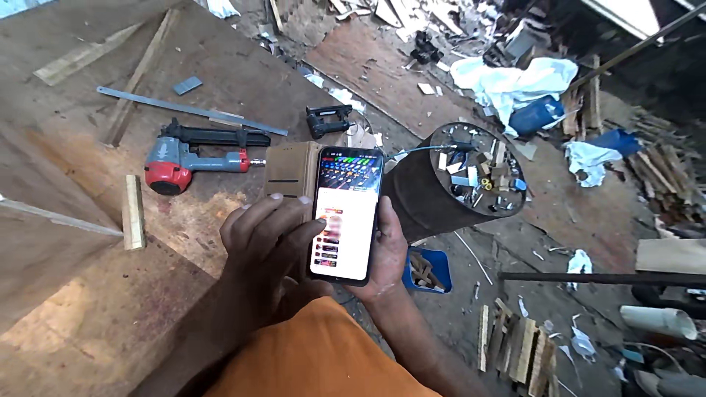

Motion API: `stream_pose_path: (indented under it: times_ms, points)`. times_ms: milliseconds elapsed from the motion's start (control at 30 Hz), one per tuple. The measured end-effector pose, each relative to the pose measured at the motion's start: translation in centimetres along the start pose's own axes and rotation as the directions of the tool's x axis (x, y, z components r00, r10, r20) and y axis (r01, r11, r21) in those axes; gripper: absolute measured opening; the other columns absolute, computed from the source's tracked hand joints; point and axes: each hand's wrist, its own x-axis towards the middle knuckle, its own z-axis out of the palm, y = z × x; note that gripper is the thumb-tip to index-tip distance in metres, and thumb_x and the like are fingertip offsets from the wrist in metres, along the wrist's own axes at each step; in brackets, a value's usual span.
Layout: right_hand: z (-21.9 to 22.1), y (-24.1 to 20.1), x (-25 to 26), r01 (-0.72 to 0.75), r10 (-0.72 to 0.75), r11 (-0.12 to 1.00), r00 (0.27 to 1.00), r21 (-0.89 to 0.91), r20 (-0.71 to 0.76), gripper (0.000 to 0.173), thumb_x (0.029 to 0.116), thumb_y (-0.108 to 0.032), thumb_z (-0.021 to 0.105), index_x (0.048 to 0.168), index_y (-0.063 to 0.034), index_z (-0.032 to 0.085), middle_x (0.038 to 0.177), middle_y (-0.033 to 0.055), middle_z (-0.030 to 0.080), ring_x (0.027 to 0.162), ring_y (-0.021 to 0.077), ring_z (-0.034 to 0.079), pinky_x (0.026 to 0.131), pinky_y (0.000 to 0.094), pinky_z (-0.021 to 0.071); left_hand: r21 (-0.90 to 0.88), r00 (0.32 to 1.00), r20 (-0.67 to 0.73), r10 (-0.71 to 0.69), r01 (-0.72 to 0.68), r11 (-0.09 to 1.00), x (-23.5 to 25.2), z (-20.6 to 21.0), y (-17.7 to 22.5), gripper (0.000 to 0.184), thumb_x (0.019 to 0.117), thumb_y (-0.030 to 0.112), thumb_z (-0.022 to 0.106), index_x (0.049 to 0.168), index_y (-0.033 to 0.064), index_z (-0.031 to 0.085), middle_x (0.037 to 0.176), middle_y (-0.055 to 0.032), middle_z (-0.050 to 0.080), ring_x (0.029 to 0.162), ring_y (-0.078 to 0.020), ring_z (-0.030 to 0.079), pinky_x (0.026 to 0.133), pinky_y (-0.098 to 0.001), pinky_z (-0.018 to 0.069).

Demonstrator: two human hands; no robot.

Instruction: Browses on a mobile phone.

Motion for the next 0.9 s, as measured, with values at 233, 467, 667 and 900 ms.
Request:
stream_pose_path:
  times_ms: [233, 467, 667, 900]
  points:
    - [0.1, -0.2, -0.9, -0.002, 0.002, 0.999, 1.000, -0.050, -0.005, 0.057, 0.1030, -0.063, 0.033, 0.136, -0.0228, 0.057, 0.125, 0.0044, 0.067, 0.112, 0.0157, 0.066, 0.088, 0.0402, 0.0585, -0.036, 1.000, -0.017, 0.002, -0.003, 0.999, -0.6, -0.4, 0.6, 0.067, 0.0918, 0.071, 0.055, 0.138, 0.0232, 0.061, 0.151, -0.0018, 0.049, 0.147, -0.0278, 0.034, 0.118, -0.0531, 0.0263]
    - [0.2, -0.1, -1.0, -0.014, 0.014, 1.000, 1.000, -0.020, 0.009, 0.058, 0.1020, -0.064, 0.036, 0.135, -0.0214, 0.058, 0.123, 0.0059, 0.067, 0.111, 0.0172, 0.067, 0.087, 0.0415, 0.0589, -0.034, 1.000, -0.029, -0.005, 0.004, 0.999, -1.1, -0.4, 0.9, 0.067, 0.0921, 0.071, 0.055, 0.138, 0.0233, 0.062, 0.152, -0.0014, 0.049, 0.147, -0.0268, 0.034, 0.118, -0.0524, 0.0256]
    - [0.5, -0.2, -1.5, 0.004, -0.006, 0.996, 1.000, -0.088, -0.021, 0.059, 0.1026, -0.065, 0.032, 0.136, -0.0243, 0.057, 0.125, 0.0031, 0.067, 0.112, 0.0147, 0.066, 0.088, 0.0396, 0.0586, -0.037, 1.000, -0.024, -0.011, 0.010, 0.999, -1.4, -0.5, 1.2, 0.066, 0.0916, 0.071, 0.056, 0.137, 0.0235, 0.062, 0.152, -0.0023, 0.049, 0.146, -0.0274, 0.035, 0.117, -0.0529, 0.0269]
    - [0.6, 0.2, -1.5, 0.017, -0.018, 0.999, 0.999, -0.051, -0.028, 0.057, 0.1032, -0.062, 0.034, 0.134, -0.0222, 0.060, 0.124, 0.0046, 0.067, 0.113, 0.0159, 0.066, 0.090, 0.0412, 0.0584, -0.023, 0.999, -0.038, -0.017, 0.016, 1.000, -1.2, -0.6, 1.7, 0.068, 0.0921, 0.071, 0.054, 0.136, 0.0205, 0.063, 0.152, -0.0050, 0.050, 0.146, -0.0297, 0.035, 0.116, -0.0540, 0.0273]
